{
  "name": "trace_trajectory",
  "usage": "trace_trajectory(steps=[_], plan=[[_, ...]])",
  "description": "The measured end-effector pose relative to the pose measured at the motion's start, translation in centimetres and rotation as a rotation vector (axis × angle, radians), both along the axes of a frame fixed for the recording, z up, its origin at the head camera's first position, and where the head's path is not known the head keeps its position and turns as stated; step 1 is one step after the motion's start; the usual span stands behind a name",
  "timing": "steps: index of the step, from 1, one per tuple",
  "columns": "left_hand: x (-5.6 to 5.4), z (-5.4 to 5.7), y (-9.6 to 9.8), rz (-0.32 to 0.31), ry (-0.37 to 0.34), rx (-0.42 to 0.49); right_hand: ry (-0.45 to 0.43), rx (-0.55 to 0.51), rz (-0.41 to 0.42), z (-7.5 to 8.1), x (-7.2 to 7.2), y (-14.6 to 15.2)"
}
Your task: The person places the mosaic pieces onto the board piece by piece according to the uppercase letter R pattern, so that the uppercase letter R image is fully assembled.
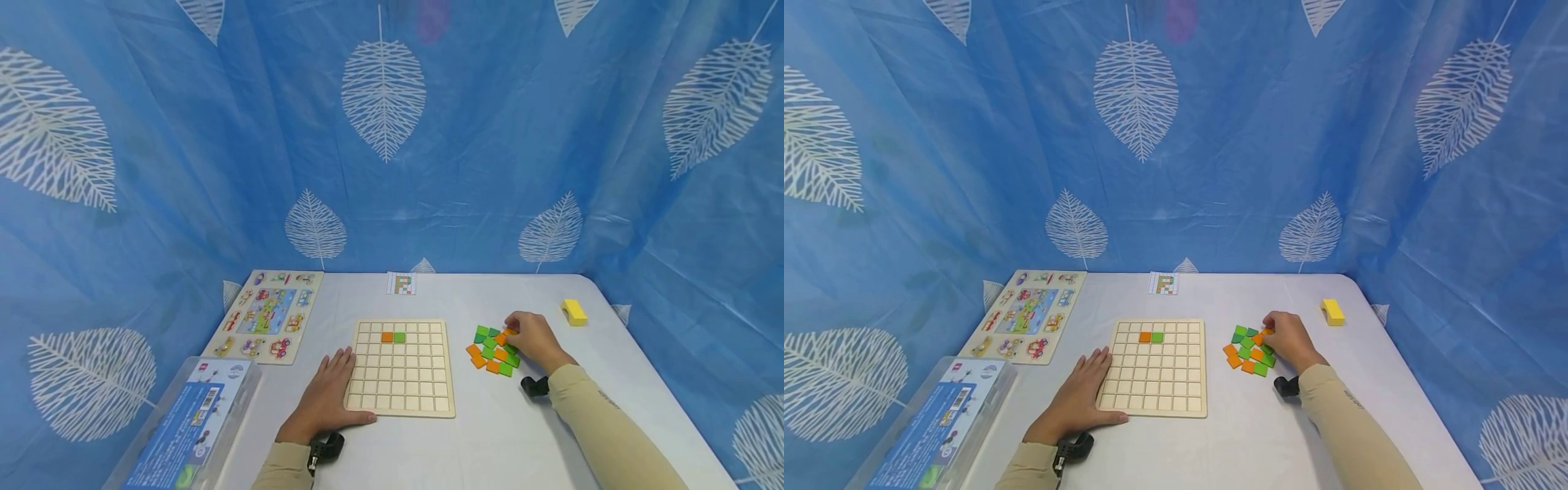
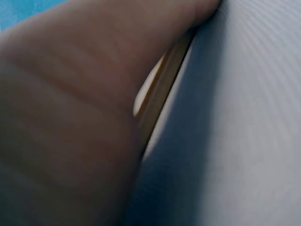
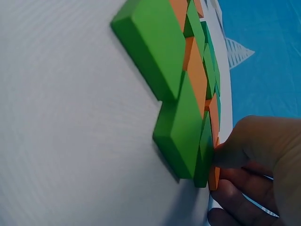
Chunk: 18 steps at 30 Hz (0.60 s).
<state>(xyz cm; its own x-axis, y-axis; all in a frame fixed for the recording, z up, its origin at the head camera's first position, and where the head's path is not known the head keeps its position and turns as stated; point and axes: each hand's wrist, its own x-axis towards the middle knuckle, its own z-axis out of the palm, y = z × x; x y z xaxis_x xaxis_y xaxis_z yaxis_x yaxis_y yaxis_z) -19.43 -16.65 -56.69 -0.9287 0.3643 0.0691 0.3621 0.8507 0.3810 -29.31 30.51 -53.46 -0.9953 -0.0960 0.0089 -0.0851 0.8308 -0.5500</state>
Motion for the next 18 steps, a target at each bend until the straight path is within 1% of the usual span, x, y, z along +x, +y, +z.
trace_trajectory(steps=[9, 18], plan=[[-0.04, -0.01, -0.02, -0.002, 0.005, -0.003, -0.005, -0.012, -0.004, 0.06, 0.0, 0.01], [-0.01, -0.06, -0.01, -0.003, -0.001, 0.006, 0.026, -0.039, -0.026, -0.13, -0.07, -0.11]])
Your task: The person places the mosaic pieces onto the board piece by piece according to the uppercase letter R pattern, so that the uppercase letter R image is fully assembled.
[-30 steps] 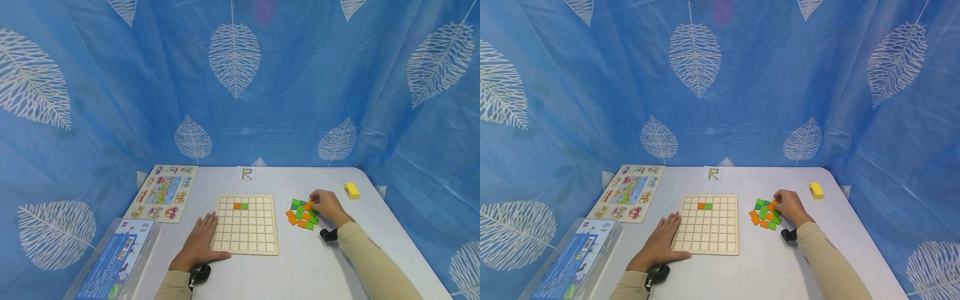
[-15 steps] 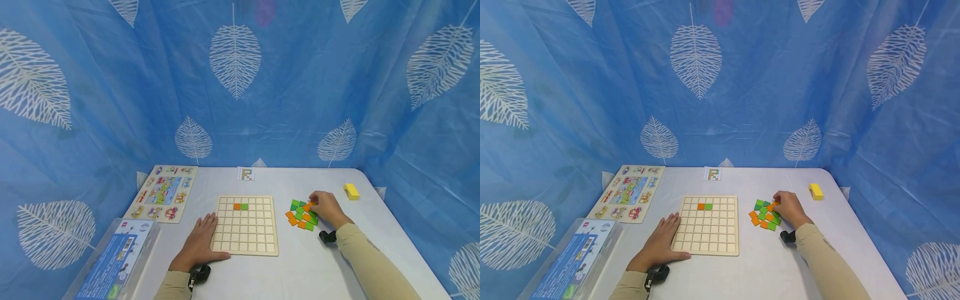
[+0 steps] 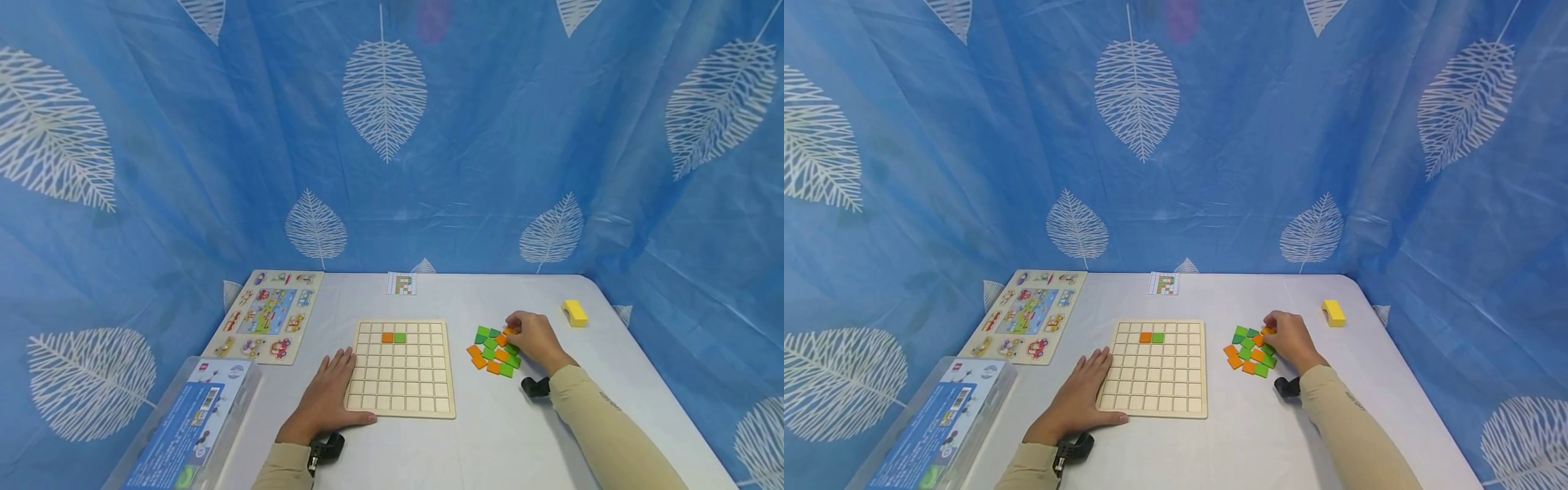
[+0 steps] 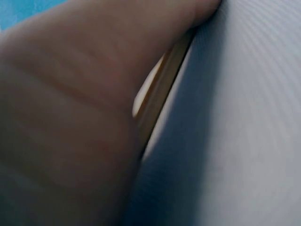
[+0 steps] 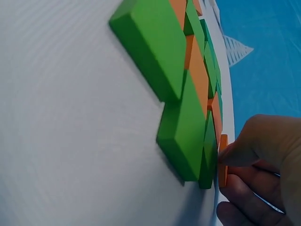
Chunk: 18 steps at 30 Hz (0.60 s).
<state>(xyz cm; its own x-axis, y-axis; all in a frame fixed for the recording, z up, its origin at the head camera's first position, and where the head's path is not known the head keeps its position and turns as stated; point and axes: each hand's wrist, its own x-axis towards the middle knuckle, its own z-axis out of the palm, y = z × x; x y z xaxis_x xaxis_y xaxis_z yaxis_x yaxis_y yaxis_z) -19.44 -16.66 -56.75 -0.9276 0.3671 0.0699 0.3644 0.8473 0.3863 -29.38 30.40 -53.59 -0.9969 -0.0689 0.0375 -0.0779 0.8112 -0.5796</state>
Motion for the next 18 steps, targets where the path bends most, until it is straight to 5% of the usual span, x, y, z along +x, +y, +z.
trace_trajectory(steps=[18], plan=[[0.1, 0.1, 0.1, -0.005, 0.012, -0.007, 0.015, -0.069, 0.019, 0.7, -0.2, -1.7]])
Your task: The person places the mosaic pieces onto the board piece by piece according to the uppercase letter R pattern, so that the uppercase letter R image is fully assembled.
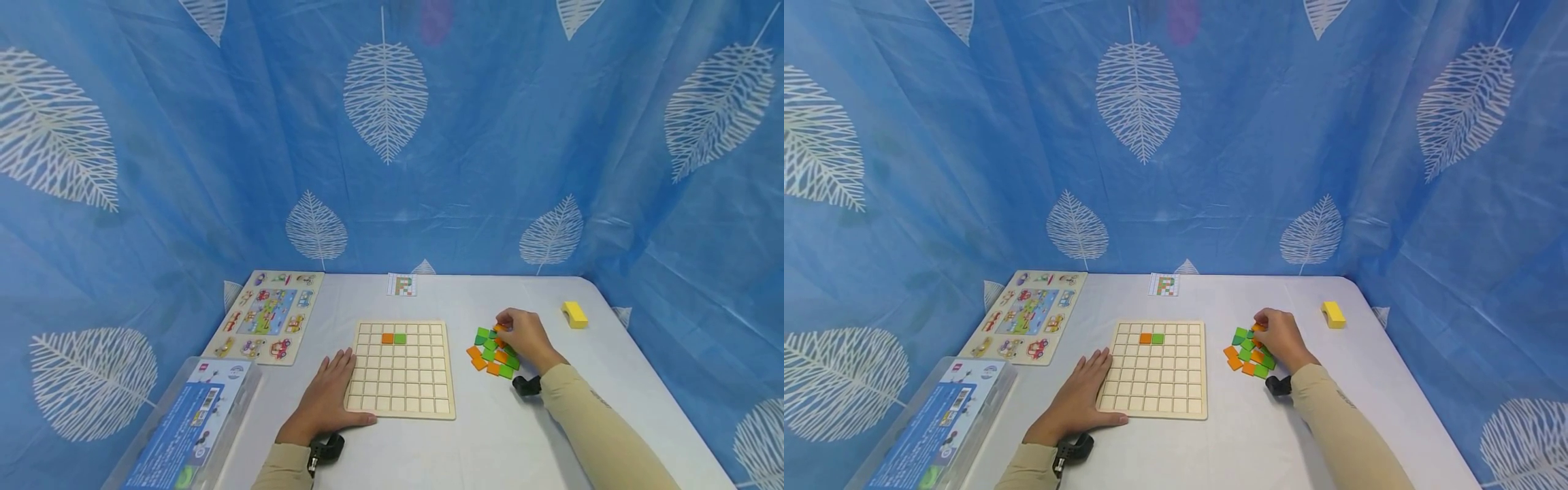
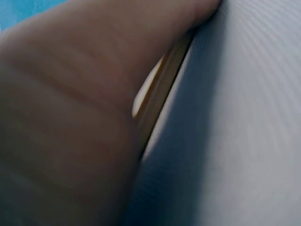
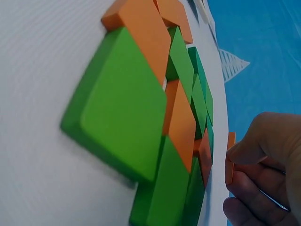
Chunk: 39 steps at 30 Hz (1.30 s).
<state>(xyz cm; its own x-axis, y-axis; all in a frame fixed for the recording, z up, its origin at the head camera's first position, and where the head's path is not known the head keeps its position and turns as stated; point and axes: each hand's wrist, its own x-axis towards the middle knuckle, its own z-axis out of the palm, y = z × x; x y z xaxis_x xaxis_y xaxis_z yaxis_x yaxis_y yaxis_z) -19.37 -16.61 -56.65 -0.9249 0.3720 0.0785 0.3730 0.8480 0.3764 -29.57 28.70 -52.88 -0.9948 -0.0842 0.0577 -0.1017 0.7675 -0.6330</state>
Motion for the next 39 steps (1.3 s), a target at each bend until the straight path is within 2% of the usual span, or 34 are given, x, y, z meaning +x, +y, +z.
trace_trajectory(steps=[15, 23, 39], plan=[[-0.2, -0.3, 0.1, 0.001, -0.017, -0.026, 0.097, -0.014, 0.065, -0.9, 0.3, -1.7], [-0.1, -0.3, -0.2, -0.009, 0.003, -0.003, 0.105, -0.034, 0.091, -0.8, 0.2, -3.2], [-0.1, -0.2, -0.1, 0.001, -0.005, 0.005, 0.087, -0.065, 0.122, -0.5, 0.0, -6.4]])
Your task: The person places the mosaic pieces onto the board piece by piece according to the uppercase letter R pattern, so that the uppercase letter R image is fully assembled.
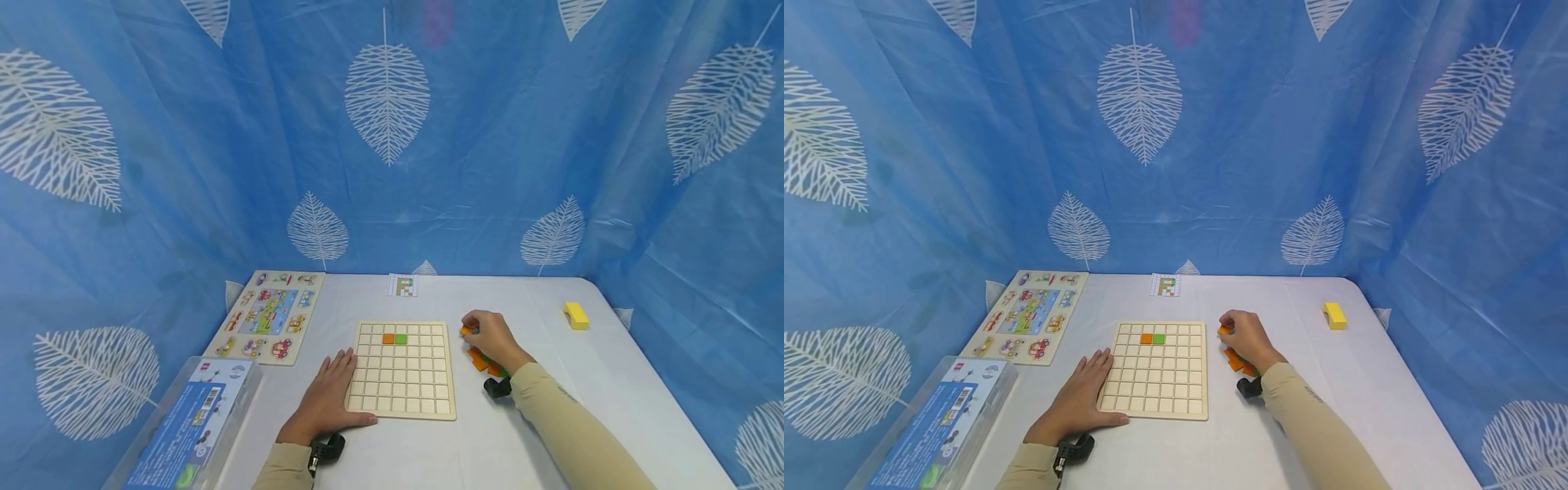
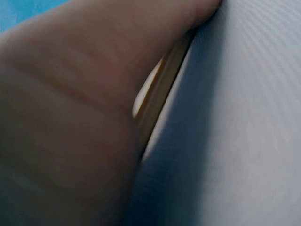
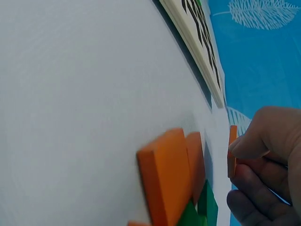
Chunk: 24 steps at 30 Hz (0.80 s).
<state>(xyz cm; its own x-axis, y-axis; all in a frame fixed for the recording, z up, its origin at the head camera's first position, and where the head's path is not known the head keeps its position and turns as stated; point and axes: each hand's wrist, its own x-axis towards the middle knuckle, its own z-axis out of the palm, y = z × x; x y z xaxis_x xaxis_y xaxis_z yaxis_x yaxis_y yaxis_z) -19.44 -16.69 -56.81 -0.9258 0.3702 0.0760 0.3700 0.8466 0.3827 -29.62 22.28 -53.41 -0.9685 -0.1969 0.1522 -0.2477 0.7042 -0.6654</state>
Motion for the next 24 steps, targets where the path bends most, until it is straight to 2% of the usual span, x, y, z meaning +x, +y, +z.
trace_trajectory(steps=[10, 24], plan=[[0.1, 0.0, 0.0, -0.002, 0.005, 0.01, 0.033, -0.012, 0.04, -0.3, 0.0, -2.0], [0.1, 0.0, 0.0, -0.002, 0.001, 0.009, 0.023, -0.046, 0.104, -0.2, 0.3, -5.1]])
